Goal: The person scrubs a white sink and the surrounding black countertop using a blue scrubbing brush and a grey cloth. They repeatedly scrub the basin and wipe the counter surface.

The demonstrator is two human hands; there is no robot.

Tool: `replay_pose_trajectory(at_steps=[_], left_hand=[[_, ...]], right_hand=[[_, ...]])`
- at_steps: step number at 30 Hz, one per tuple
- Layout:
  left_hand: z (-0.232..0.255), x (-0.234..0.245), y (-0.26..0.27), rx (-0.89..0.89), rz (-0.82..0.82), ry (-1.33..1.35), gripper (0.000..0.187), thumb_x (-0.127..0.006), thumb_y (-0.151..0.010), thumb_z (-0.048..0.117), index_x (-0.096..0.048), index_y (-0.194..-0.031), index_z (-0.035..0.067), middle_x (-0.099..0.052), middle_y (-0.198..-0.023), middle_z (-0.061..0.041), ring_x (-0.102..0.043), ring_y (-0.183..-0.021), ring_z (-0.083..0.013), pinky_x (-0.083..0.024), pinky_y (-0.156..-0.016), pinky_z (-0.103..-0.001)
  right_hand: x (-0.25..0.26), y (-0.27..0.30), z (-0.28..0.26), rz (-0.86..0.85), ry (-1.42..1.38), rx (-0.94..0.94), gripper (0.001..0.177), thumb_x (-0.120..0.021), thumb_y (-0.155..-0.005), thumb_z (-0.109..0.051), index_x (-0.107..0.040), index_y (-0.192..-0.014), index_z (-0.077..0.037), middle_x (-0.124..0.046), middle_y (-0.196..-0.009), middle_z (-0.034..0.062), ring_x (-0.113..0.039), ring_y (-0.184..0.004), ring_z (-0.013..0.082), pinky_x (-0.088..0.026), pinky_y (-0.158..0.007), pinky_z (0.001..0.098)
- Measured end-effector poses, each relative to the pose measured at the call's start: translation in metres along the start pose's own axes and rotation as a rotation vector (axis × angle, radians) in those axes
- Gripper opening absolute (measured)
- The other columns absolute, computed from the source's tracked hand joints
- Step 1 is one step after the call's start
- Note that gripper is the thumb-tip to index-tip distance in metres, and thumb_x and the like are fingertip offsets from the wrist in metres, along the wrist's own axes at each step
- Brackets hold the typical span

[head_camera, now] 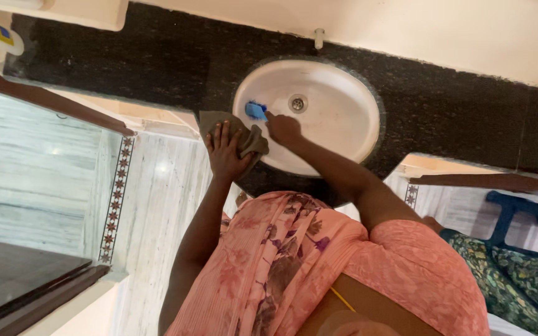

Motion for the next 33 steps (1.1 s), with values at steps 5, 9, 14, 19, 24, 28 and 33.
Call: replay_pose_trajectory(at_steps=[5,9,14,19,24,28,33], left_hand=[[-0.001,-0.004,0.002,-0.023,0.000,-0.010,0.071,-0.072,-0.079,0.059,-0.068,-0.135,0.015,-0.038,-0.166,-0.014,-0.026,-0.157,-0.0333,-0.011,-0.126,-0.059],[-0.002,-0.002,0.002,-0.020,-0.006,-0.006,0.070,-0.070,-0.082,0.060,-0.068,-0.135,0.013,-0.036,-0.166,-0.016,-0.025,-0.156,-0.0353,-0.010,-0.124,-0.060],[0.004,-0.003,0.003,-0.009,-0.015,-0.029,0.071,-0.070,-0.083,0.063,-0.068,-0.132,0.012,-0.036,-0.166,-0.016,-0.025,-0.157,-0.0344,-0.010,-0.126,-0.059],[0.003,-0.001,-0.002,-0.010,-0.025,-0.036,0.070,-0.069,-0.083,0.061,-0.068,-0.135,0.014,-0.036,-0.165,-0.016,-0.024,-0.156,-0.0353,-0.009,-0.124,-0.061],[0.007,-0.004,0.004,-0.006,-0.016,-0.041,0.072,-0.068,-0.086,0.062,-0.066,-0.140,0.014,-0.036,-0.166,-0.016,-0.024,-0.157,-0.0357,-0.009,-0.125,-0.061],[0.003,0.001,-0.003,-0.009,-0.013,-0.015,0.073,-0.068,-0.083,0.062,-0.067,-0.139,0.016,-0.037,-0.165,-0.017,-0.025,-0.156,-0.0357,-0.009,-0.124,-0.061],[0.005,0.001,0.000,0.008,-0.038,-0.013,0.073,-0.069,-0.083,0.066,-0.067,-0.137,0.016,-0.038,-0.165,-0.016,-0.026,-0.156,-0.0346,-0.010,-0.125,-0.060]], right_hand=[[0.050,-0.019,0.068,0.037,0.286,-0.038,0.040,-0.054,-0.101,-0.026,-0.059,-0.141,-0.026,-0.074,-0.091,0.0146,-0.072,-0.075,0.0346,-0.055,-0.058,0.0537],[0.098,0.010,0.131,-0.023,0.354,-0.192,0.037,-0.056,-0.100,-0.029,-0.065,-0.136,-0.026,-0.074,-0.099,0.0149,-0.073,-0.081,0.0334,-0.057,-0.067,0.0516],[0.092,0.107,0.149,-0.386,0.189,-0.406,0.033,-0.058,-0.099,-0.032,-0.072,-0.129,-0.026,-0.075,-0.109,0.0152,-0.074,-0.089,0.0320,-0.059,-0.077,0.0489],[0.042,0.111,0.090,-0.346,-0.326,-0.076,0.034,-0.066,-0.090,-0.030,-0.077,-0.120,-0.016,-0.076,-0.105,0.0210,-0.076,-0.091,0.0339,-0.060,-0.085,0.0453],[-0.013,0.058,0.017,0.094,-0.312,-0.037,0.038,-0.063,-0.096,-0.033,-0.068,-0.131,-0.018,-0.074,-0.099,0.0201,-0.070,-0.090,0.0432,-0.055,-0.079,0.0546],[0.004,0.034,0.042,0.207,-0.088,-0.232,0.039,-0.058,-0.102,-0.033,-0.061,-0.140,-0.024,-0.073,-0.085,0.0189,-0.072,-0.077,0.0396,-0.056,-0.065,0.0551],[-0.008,0.027,0.036,0.114,-0.122,-0.301,0.040,-0.057,-0.102,-0.034,-0.059,-0.139,-0.020,-0.072,-0.085,0.0183,-0.071,-0.074,0.0381,-0.055,-0.062,0.0541]])
Point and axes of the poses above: each hand's wrist, its own y-axis away from the middle knuckle, its own x-axis out of the back of the hand, z = x × y, the point moved 2 cm from there along -y, towards the middle knuckle
